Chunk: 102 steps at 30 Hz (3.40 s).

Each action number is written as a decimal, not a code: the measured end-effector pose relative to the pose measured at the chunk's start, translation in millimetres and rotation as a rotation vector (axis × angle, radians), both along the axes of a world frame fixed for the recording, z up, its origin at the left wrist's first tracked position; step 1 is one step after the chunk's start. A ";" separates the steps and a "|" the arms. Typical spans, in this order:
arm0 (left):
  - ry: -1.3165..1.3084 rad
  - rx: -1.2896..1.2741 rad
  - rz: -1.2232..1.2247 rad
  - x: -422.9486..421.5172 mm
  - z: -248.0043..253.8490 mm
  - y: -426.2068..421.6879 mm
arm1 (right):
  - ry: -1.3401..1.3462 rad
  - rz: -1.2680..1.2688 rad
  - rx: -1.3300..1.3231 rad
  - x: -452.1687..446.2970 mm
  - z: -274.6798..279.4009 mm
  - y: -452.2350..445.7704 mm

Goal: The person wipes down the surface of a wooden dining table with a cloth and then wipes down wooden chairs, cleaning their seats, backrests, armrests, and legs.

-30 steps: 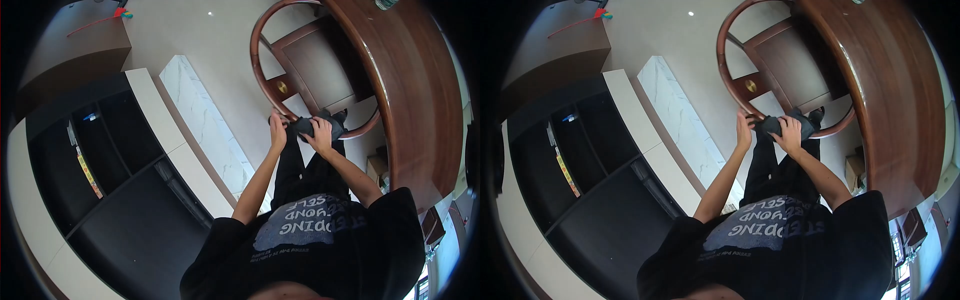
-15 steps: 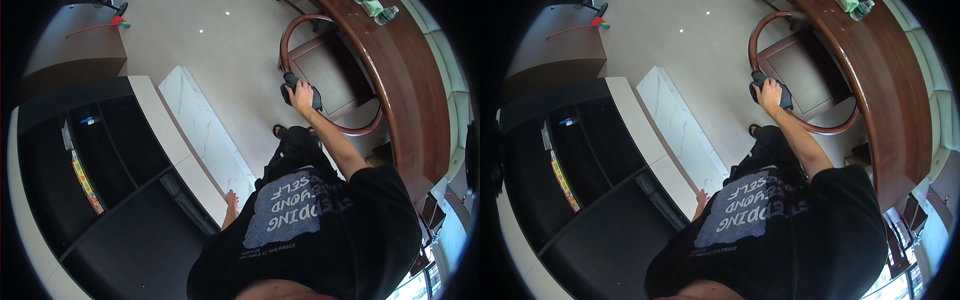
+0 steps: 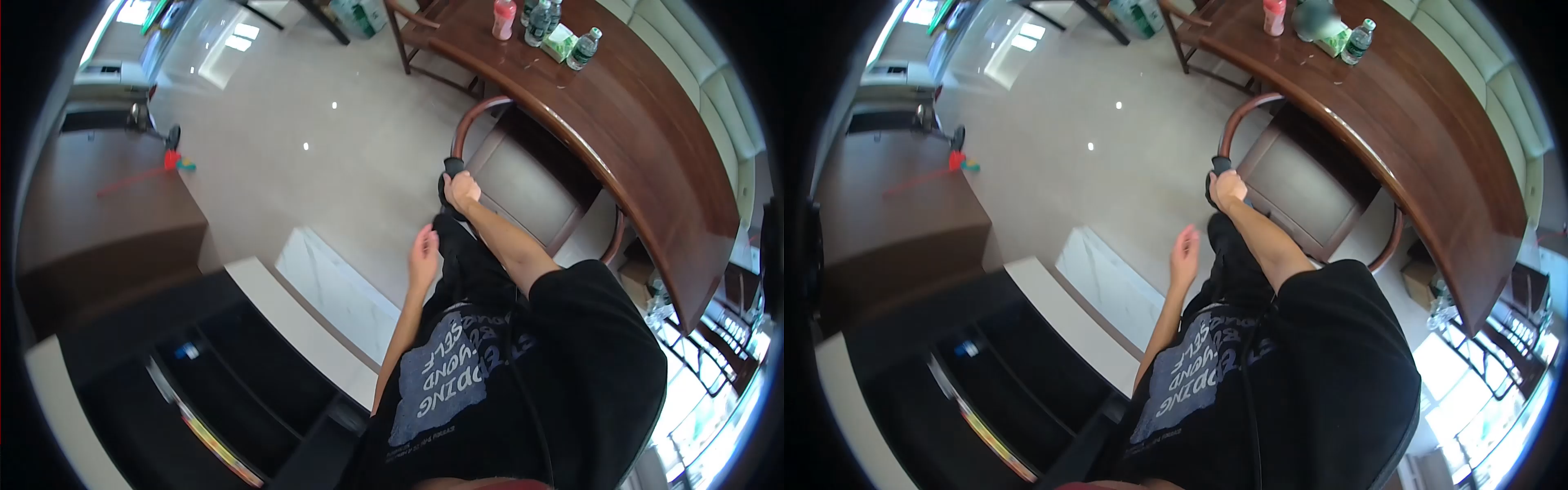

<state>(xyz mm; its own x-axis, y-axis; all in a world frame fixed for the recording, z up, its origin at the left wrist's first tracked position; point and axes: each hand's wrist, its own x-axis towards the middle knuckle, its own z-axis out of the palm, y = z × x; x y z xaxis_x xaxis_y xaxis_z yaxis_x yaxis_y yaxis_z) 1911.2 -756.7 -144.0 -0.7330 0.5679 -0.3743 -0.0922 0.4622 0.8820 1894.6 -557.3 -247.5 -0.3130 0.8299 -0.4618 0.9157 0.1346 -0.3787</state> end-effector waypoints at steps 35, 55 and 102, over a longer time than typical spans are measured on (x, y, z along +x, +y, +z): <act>-0.108 -0.036 -1.452 -194.2 -98.7 407.6 | 0.344 -1.216 -0.074 -105.7 -50.3 231.9; -0.588 -0.354 -1.324 -161.1 14.7 203.2 | 0.072 -0.782 -0.659 12.3 19.3 23.7; 0.256 -0.283 -0.460 -114.7 -143.1 348.8 | -0.678 -0.500 -0.871 167.4 -218.1 64.0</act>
<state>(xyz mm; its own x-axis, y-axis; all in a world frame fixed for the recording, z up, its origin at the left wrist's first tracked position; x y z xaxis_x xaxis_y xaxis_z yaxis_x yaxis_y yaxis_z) 1796.5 -407.9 -287.1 -0.5220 0.7527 -0.4012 0.3729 0.6245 0.6863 2062.1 -493.3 -465.6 0.4748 0.1195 -0.8719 0.8415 -0.3518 0.4100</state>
